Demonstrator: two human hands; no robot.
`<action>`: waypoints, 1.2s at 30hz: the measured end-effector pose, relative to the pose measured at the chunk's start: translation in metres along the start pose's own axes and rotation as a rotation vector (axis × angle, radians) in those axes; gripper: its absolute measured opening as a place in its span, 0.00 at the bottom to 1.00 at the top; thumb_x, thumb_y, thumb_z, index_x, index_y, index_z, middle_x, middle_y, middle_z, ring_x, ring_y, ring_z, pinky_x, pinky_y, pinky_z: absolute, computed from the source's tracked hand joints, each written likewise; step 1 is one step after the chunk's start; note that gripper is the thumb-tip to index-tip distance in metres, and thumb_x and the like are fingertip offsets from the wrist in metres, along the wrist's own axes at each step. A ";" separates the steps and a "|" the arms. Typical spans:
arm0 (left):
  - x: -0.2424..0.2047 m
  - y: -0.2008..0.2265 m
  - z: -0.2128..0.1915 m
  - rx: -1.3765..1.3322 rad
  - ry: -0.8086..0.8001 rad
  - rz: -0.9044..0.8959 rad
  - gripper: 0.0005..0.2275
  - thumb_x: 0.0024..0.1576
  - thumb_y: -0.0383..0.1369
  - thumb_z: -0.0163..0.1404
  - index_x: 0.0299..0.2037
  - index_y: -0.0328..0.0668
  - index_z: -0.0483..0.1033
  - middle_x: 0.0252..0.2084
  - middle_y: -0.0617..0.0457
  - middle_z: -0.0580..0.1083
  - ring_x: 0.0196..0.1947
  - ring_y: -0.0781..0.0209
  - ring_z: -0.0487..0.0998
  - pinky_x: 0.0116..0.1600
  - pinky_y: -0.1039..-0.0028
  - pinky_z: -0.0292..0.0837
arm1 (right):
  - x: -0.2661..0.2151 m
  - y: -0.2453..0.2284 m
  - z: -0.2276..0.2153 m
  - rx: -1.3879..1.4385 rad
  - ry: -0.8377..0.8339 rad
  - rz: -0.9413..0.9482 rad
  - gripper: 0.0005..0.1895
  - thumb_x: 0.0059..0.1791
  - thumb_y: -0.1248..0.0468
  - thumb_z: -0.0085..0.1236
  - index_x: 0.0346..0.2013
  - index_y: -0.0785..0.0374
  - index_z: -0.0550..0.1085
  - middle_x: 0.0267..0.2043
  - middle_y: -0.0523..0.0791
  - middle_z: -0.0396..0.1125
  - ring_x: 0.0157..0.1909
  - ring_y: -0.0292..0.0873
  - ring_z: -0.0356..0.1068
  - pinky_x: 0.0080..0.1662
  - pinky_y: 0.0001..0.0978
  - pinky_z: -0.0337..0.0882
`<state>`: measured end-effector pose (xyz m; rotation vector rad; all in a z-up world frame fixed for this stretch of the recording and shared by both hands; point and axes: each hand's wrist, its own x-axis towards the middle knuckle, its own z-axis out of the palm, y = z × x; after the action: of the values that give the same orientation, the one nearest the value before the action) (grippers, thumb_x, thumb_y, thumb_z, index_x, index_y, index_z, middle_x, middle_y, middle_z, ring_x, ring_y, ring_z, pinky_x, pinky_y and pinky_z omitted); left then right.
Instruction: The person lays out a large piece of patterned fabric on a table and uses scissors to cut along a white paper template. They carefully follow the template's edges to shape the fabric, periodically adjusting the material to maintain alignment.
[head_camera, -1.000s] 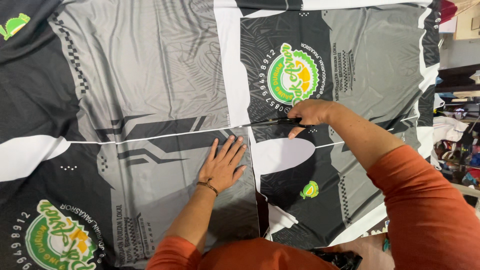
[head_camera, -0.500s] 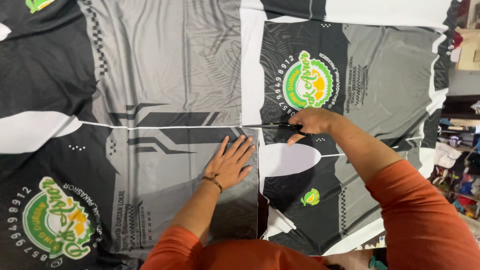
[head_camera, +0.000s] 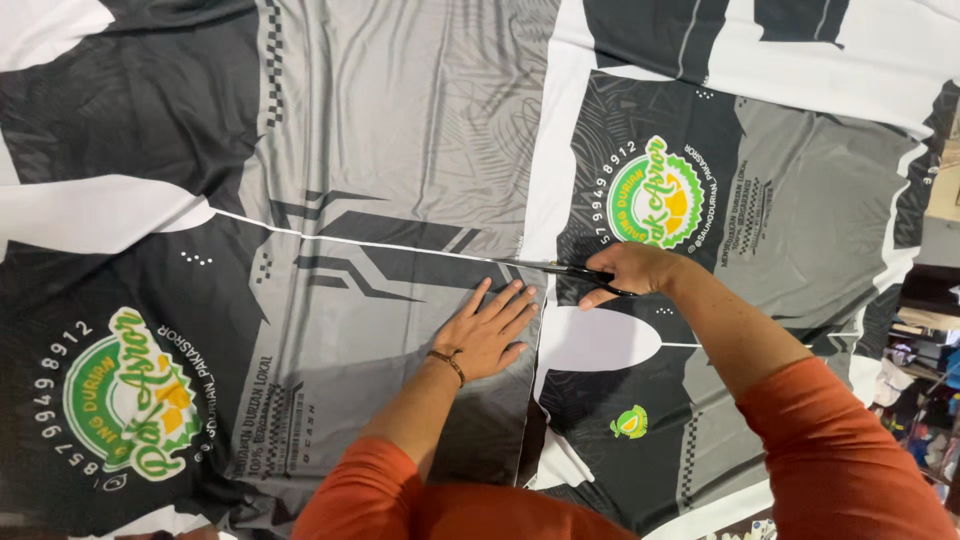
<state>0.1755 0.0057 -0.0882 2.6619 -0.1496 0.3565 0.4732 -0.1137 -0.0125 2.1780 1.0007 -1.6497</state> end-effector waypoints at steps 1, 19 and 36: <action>0.000 0.000 0.001 -0.001 0.002 -0.007 0.25 0.65 0.46 0.35 0.70 0.45 0.60 0.77 0.48 0.55 0.77 0.50 0.51 0.77 0.45 0.37 | -0.001 -0.002 0.000 -0.006 -0.004 -0.001 0.29 0.29 0.32 0.74 0.22 0.48 0.74 0.20 0.37 0.67 0.33 0.41 0.72 0.41 0.33 0.70; -0.002 -0.001 0.006 -0.066 0.077 0.017 0.25 0.64 0.44 0.38 0.68 0.41 0.63 0.75 0.45 0.59 0.76 0.47 0.53 0.77 0.42 0.38 | 0.009 -0.040 -0.008 -0.012 -0.029 -0.009 0.30 0.30 0.34 0.74 0.19 0.50 0.70 0.18 0.39 0.65 0.29 0.40 0.70 0.38 0.32 0.68; -0.004 -0.002 0.007 -0.045 -0.010 0.020 0.27 0.63 0.45 0.40 0.70 0.41 0.60 0.75 0.46 0.58 0.77 0.48 0.51 0.78 0.43 0.35 | 0.001 -0.072 -0.016 -0.041 -0.039 0.011 0.30 0.30 0.31 0.72 0.22 0.50 0.73 0.20 0.40 0.68 0.33 0.43 0.73 0.42 0.31 0.69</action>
<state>0.1740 0.0044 -0.0965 2.6194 -0.1849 0.3428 0.4393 -0.0515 0.0071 2.1129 1.0012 -1.6456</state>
